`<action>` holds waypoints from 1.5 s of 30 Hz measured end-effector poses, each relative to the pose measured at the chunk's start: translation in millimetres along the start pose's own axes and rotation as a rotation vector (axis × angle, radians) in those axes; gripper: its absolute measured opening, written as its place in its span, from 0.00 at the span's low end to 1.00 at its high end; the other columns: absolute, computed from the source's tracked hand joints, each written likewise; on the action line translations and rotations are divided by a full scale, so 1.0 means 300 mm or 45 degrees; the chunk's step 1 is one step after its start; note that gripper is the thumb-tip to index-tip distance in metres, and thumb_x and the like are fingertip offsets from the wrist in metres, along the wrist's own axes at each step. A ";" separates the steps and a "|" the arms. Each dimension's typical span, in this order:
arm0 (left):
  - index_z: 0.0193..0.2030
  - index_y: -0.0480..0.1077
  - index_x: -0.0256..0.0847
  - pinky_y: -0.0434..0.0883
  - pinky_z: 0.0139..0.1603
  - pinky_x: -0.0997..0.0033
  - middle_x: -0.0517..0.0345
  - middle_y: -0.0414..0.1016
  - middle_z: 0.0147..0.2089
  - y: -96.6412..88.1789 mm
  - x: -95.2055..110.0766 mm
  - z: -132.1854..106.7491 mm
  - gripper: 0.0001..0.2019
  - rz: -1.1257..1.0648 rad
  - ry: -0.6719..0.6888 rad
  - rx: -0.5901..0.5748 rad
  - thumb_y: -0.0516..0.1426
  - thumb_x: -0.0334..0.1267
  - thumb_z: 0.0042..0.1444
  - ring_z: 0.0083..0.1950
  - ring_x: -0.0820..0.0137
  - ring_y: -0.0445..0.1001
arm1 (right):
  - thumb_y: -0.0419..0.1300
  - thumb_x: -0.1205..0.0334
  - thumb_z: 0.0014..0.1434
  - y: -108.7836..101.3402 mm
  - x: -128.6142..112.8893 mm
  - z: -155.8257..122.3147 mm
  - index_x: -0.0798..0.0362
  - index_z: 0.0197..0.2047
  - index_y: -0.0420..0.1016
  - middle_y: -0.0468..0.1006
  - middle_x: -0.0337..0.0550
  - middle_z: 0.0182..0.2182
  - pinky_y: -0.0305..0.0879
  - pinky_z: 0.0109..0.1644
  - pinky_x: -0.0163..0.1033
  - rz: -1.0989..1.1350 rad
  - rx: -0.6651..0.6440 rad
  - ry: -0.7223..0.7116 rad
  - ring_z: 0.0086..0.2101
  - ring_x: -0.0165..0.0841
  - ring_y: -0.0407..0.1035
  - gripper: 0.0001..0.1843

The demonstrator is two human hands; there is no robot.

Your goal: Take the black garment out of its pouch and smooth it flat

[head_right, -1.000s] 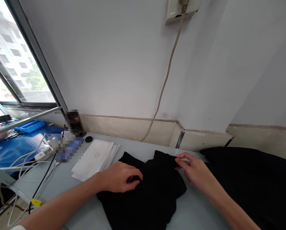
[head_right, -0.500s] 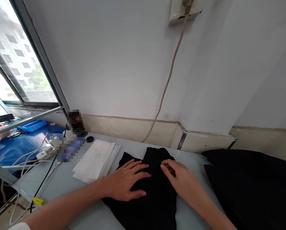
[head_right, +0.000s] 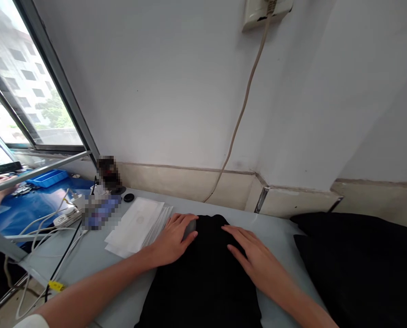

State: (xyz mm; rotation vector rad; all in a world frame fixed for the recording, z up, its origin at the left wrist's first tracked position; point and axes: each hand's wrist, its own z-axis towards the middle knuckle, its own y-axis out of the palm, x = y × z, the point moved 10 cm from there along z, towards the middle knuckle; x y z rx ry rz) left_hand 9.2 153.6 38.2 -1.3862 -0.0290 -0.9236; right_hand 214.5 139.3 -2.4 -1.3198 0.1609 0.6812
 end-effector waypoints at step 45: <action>0.53 0.77 0.44 0.68 0.67 0.51 0.50 0.76 0.62 -0.065 -0.188 0.081 0.12 -1.278 -0.333 0.290 0.63 0.38 0.62 0.67 0.57 0.70 | 0.66 0.49 0.50 -0.145 0.201 -0.028 0.44 0.43 0.77 0.82 0.47 0.47 0.72 0.57 0.56 0.866 0.585 0.682 0.54 0.54 0.74 0.17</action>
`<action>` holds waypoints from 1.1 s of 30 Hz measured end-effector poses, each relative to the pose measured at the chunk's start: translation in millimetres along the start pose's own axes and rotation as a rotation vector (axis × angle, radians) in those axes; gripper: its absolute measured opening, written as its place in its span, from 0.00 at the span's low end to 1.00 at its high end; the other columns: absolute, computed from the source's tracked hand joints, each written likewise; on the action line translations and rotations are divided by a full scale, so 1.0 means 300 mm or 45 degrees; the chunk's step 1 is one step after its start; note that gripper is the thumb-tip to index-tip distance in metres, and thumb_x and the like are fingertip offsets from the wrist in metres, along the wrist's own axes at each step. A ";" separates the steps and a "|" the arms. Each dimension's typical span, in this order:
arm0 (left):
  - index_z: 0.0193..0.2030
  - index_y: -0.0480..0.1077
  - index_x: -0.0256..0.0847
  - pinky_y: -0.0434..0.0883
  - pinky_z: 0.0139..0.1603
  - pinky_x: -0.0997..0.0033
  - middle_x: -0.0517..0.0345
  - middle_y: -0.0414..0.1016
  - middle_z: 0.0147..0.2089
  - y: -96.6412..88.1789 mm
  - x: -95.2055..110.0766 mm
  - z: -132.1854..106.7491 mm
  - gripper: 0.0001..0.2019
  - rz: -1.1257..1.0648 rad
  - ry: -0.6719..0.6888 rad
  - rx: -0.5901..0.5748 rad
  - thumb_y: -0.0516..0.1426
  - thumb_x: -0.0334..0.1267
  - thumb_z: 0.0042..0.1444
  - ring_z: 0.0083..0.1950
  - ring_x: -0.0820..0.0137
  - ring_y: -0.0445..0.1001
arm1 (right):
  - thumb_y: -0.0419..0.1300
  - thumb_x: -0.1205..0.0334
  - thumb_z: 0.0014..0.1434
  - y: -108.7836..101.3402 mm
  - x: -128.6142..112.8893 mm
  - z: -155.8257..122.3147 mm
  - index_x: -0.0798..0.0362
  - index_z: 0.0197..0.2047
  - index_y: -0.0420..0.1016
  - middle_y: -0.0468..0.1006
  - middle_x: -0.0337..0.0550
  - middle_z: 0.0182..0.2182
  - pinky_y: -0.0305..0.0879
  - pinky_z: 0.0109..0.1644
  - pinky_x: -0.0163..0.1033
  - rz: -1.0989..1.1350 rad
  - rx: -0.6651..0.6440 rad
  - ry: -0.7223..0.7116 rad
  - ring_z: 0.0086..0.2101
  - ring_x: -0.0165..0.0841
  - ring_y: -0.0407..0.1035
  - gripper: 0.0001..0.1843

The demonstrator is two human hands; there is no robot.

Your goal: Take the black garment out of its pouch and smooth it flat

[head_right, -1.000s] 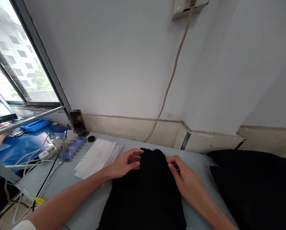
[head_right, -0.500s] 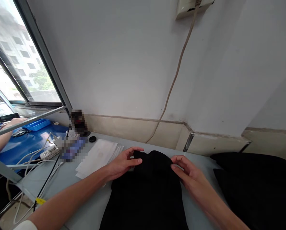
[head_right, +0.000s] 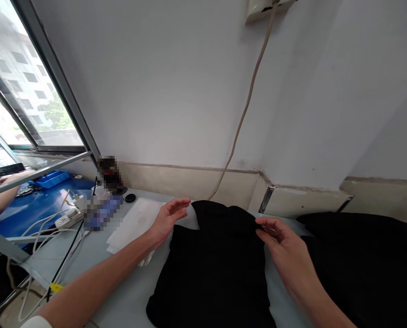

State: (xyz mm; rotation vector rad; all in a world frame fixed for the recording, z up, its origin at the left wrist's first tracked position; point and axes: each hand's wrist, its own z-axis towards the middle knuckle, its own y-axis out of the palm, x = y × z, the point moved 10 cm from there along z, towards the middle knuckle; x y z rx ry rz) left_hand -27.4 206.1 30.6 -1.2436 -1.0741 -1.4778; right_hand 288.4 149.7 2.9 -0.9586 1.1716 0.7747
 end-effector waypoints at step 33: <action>0.77 0.53 0.45 0.41 0.79 0.37 0.42 0.51 0.79 0.251 -0.010 -0.196 0.51 1.282 0.443 -0.829 0.61 0.71 0.54 0.80 0.44 0.46 | 0.42 0.39 0.73 0.192 -0.106 -0.132 0.55 0.56 0.78 0.80 0.58 0.55 0.71 0.58 0.61 -1.237 -0.274 -0.922 0.55 0.55 0.74 0.35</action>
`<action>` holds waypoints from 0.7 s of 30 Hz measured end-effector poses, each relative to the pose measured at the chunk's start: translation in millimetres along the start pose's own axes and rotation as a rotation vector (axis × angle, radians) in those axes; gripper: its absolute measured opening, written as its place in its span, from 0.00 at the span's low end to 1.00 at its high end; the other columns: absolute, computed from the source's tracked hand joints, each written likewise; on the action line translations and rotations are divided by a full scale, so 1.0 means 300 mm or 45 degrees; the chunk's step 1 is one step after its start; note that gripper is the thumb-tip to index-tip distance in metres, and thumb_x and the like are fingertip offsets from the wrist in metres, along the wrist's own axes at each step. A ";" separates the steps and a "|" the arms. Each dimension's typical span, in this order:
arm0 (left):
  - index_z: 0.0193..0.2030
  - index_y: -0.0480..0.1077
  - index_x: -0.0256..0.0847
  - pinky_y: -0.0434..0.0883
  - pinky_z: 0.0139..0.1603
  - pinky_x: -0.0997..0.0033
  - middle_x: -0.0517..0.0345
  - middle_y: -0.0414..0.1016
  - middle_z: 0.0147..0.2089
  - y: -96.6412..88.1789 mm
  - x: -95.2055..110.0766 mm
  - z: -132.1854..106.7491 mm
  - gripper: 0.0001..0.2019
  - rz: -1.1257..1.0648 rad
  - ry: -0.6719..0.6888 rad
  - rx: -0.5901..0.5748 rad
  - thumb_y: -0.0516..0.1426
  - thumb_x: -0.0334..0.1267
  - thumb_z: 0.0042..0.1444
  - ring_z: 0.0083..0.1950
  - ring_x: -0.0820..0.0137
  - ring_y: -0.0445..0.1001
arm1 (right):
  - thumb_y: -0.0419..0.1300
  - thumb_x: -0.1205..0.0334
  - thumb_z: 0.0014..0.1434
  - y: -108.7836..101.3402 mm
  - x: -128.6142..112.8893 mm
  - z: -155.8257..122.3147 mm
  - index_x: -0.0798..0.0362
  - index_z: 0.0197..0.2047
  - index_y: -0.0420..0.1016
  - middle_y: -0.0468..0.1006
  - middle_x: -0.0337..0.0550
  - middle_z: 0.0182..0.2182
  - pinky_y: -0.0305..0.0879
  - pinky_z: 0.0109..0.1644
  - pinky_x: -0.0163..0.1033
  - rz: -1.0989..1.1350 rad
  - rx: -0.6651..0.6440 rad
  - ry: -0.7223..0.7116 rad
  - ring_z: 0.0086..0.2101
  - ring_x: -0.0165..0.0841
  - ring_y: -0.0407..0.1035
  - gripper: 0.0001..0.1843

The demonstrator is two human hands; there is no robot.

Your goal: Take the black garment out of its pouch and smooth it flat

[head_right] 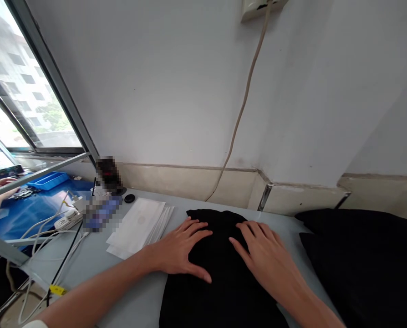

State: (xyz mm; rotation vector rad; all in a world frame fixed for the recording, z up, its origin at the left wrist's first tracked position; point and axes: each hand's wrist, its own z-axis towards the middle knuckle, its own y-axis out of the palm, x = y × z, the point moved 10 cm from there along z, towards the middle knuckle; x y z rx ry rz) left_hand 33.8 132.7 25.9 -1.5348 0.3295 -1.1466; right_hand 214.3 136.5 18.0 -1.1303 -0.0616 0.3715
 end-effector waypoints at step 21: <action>0.79 0.47 0.43 0.39 0.79 0.37 0.46 0.38 0.82 0.027 -0.037 -0.008 0.47 0.177 -0.098 -0.053 0.49 0.71 0.63 0.81 0.44 0.36 | 0.42 0.26 0.66 0.130 -0.004 -0.045 0.57 0.79 0.49 0.47 0.49 0.77 0.55 0.74 0.60 -0.004 -0.411 0.055 0.74 0.51 0.47 0.53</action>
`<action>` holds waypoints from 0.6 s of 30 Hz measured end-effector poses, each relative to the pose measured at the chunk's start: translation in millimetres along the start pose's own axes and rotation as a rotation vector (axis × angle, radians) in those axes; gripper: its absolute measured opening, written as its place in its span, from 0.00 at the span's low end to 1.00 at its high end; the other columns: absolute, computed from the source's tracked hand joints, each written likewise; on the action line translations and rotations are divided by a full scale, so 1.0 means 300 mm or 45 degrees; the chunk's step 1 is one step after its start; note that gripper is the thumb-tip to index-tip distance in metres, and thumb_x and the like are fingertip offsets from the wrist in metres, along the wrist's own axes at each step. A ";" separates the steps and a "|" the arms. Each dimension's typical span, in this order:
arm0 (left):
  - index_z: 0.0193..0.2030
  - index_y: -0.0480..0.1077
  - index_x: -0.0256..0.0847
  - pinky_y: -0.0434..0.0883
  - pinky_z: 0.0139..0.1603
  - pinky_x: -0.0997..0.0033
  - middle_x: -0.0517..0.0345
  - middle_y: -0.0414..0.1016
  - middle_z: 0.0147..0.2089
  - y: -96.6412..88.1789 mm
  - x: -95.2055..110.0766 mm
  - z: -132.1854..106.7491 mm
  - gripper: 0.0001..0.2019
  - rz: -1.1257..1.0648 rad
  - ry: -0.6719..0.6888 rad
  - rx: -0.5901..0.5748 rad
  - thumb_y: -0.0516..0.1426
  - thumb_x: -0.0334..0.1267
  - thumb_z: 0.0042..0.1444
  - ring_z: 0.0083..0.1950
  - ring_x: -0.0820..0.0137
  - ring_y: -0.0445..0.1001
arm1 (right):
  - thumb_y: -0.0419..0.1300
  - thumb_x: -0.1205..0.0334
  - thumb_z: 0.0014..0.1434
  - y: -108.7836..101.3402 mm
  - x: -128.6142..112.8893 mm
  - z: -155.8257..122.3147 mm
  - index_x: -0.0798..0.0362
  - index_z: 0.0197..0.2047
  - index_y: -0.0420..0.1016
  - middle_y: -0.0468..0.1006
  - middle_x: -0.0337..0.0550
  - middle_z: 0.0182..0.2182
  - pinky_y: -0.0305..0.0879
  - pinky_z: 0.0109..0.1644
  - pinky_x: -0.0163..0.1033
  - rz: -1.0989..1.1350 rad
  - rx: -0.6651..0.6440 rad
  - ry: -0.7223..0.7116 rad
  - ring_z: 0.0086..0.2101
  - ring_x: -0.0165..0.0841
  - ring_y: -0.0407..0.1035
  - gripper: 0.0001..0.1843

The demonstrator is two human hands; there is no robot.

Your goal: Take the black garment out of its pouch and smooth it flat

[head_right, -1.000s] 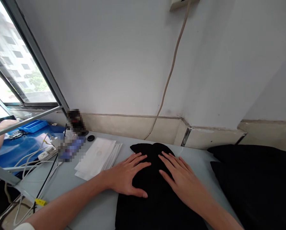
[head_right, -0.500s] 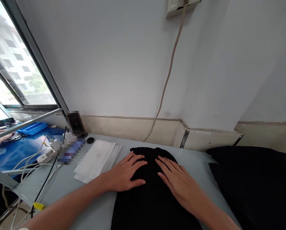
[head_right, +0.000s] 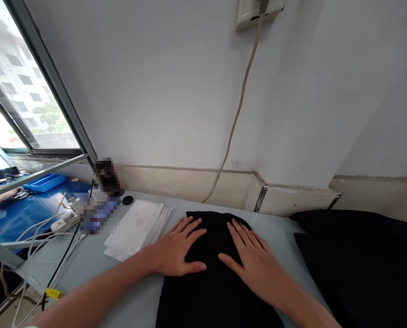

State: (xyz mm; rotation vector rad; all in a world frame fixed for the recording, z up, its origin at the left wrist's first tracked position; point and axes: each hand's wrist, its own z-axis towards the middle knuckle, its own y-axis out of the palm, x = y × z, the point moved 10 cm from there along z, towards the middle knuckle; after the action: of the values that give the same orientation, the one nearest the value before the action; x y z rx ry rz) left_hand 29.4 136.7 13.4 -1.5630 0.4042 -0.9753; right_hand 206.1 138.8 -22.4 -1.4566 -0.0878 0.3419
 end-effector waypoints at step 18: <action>0.79 0.47 0.42 0.40 0.80 0.42 0.46 0.36 0.82 -0.006 0.014 -0.005 0.46 -0.046 0.043 -0.017 0.49 0.70 0.65 0.82 0.52 0.35 | 0.46 0.22 0.62 -0.007 0.026 -0.001 0.58 0.79 0.47 0.47 0.52 0.77 0.56 0.73 0.63 0.044 -0.023 0.034 0.74 0.54 0.47 0.58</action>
State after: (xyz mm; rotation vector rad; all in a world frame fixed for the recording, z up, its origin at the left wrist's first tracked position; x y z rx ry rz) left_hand 30.2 133.3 16.6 -1.5724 0.4082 -1.0295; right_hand 213.9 140.7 -21.3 -1.4814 -0.0441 0.3502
